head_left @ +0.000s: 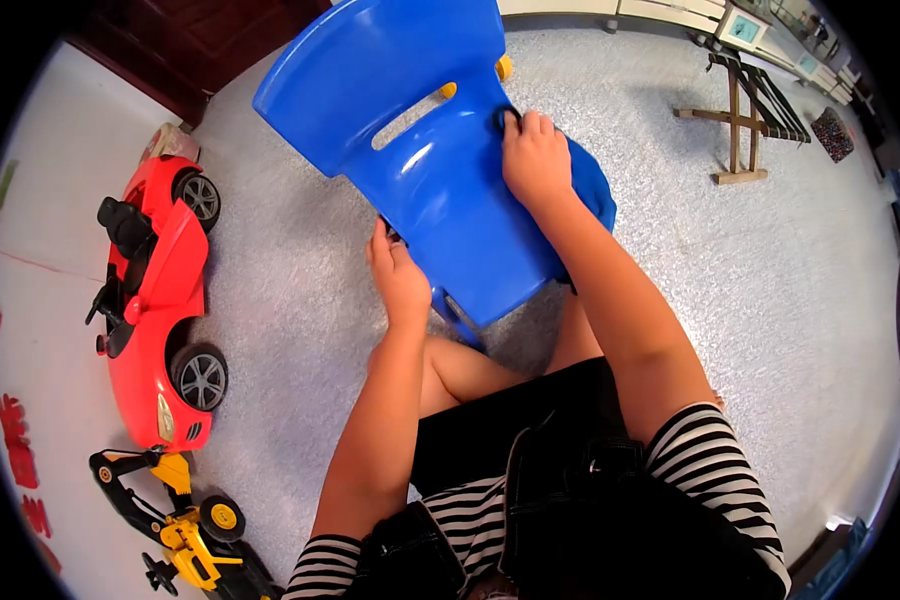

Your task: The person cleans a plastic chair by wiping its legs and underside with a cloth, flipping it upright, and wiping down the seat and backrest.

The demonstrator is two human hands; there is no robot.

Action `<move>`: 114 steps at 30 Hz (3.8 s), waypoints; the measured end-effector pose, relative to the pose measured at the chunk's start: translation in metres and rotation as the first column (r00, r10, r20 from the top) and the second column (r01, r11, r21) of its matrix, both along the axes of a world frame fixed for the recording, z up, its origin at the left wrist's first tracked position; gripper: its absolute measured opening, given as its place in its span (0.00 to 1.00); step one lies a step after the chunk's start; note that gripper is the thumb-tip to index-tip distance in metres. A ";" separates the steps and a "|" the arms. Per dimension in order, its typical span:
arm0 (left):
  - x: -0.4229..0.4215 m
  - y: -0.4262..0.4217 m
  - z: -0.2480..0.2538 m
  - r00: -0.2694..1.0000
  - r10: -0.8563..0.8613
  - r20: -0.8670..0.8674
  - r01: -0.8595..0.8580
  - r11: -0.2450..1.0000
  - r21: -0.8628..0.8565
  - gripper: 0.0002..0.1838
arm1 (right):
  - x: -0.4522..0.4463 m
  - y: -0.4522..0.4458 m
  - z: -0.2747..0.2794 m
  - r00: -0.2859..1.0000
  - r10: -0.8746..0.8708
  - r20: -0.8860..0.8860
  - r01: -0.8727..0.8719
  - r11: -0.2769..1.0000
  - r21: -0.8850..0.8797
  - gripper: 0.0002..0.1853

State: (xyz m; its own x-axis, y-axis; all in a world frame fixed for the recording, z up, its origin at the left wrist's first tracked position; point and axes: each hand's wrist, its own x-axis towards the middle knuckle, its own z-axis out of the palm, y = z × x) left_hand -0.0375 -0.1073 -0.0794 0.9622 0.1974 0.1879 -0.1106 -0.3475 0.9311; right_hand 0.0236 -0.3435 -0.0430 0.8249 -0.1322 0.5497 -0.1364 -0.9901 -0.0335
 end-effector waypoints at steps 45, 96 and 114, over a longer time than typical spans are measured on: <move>0.001 -0.013 0.020 0.999 0.030 -0.014 -0.026 0.977 0.212 0.28 | 0.009 -0.003 0.008 1.000 0.026 -0.015 -0.026 0.998 0.050 0.28; -0.011 -0.013 0.011 0.998 0.063 0.030 -0.066 0.987 0.143 0.27 | 0.017 0.033 0.003 0.963 0.262 -0.065 -0.240 0.941 0.239 0.21; -0.015 -0.013 0.020 0.999 0.044 -0.031 -0.034 0.963 0.266 0.26 | 0.039 0.014 0.011 0.963 0.071 0.260 -0.221 0.764 0.607 0.18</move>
State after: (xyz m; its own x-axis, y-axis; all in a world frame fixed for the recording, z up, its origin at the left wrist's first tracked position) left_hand -0.0520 -0.1202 -0.0593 0.9617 0.1830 0.2041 -0.0601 -0.5857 0.8083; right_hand 0.0622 -0.3296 -0.0318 0.7379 -0.3950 0.5473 0.0923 -0.7442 -0.6616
